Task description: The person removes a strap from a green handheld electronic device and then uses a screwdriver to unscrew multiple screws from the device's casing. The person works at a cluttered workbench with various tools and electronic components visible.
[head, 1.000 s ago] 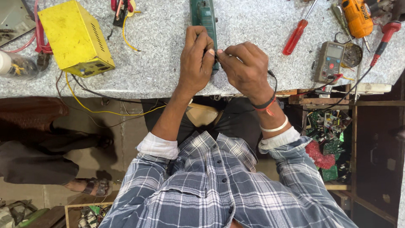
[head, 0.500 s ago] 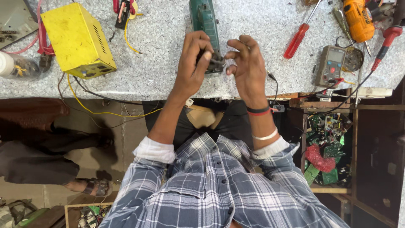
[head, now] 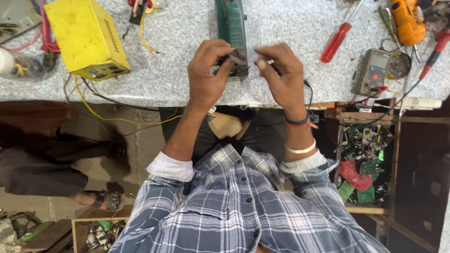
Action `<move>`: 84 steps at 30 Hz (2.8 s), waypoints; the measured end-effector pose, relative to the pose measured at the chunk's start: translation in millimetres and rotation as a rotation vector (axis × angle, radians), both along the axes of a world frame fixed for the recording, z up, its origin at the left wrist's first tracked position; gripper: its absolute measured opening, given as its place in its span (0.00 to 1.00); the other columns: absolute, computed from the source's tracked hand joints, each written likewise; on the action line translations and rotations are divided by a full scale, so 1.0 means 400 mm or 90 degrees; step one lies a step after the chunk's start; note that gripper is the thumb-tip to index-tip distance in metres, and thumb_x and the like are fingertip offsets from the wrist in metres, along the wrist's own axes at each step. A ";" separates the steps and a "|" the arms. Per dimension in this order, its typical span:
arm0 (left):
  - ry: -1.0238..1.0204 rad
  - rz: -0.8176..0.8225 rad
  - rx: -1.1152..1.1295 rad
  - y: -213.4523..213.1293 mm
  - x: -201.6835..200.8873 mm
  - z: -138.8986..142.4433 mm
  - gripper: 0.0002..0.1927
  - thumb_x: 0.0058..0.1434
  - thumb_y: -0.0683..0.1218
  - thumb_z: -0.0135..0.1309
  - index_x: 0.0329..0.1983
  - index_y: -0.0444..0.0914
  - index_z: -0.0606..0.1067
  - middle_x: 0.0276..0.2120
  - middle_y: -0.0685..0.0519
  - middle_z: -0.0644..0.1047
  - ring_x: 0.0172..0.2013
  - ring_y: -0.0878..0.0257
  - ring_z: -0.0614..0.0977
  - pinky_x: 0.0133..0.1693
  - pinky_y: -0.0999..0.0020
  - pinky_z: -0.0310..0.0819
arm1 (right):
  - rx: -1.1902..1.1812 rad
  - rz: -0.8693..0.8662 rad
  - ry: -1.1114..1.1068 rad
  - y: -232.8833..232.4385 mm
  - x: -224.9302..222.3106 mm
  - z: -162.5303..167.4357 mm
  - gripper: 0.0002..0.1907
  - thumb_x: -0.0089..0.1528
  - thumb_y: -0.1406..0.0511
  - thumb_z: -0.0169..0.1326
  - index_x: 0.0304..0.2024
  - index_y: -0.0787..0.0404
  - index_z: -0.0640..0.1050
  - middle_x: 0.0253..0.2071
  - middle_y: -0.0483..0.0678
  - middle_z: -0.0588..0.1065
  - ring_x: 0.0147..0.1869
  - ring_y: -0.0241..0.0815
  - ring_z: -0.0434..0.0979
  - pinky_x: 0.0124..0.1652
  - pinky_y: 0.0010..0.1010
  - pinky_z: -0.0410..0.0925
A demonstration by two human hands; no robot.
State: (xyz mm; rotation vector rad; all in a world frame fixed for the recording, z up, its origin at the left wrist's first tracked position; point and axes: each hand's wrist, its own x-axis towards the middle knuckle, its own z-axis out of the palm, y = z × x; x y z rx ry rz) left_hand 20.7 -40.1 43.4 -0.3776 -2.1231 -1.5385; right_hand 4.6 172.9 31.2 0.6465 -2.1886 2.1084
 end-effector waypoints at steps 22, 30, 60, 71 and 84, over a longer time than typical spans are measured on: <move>-0.074 0.114 0.243 0.074 -0.008 -0.046 0.11 0.69 0.46 0.63 0.38 0.35 0.75 0.33 0.52 0.76 0.30 0.64 0.77 0.31 0.72 0.71 | 0.043 0.050 0.087 -0.078 -0.043 0.043 0.07 0.71 0.73 0.59 0.42 0.67 0.72 0.44 0.47 0.72 0.42 0.32 0.72 0.41 0.24 0.71; -0.076 0.120 -0.178 0.010 -0.101 0.021 0.29 0.64 0.52 0.74 0.21 0.31 0.69 0.19 0.52 0.66 0.20 0.63 0.65 0.25 0.63 0.57 | 0.134 -0.006 0.165 -0.072 -0.017 0.011 0.05 0.71 0.73 0.54 0.45 0.66 0.70 0.43 0.45 0.68 0.44 0.33 0.70 0.40 0.23 0.68; -0.021 -0.043 -0.257 -0.026 0.022 0.137 0.19 0.58 0.40 0.68 0.52 0.37 0.79 0.45 0.47 0.79 0.42 0.53 0.83 0.40 0.59 0.78 | 0.100 -0.018 0.212 -0.081 -0.008 0.014 0.08 0.77 0.65 0.51 0.49 0.64 0.70 0.49 0.49 0.67 0.46 0.35 0.69 0.43 0.26 0.67; -0.002 0.069 -0.127 -0.021 0.011 0.052 0.08 0.69 0.38 0.60 0.50 0.37 0.78 0.42 0.50 0.82 0.40 0.60 0.87 0.38 0.67 0.83 | 0.016 0.018 0.135 -0.081 -0.029 -0.035 0.11 0.76 0.61 0.51 0.48 0.63 0.70 0.49 0.47 0.67 0.44 0.34 0.67 0.41 0.24 0.67; -0.053 -0.048 0.138 0.005 -0.002 -0.015 0.10 0.70 0.35 0.59 0.52 0.37 0.75 0.38 0.55 0.78 0.34 0.71 0.78 0.37 0.72 0.74 | 0.265 -0.109 0.241 -0.066 0.005 0.005 0.12 0.69 0.63 0.62 0.52 0.60 0.78 0.48 0.48 0.74 0.45 0.34 0.76 0.37 0.27 0.71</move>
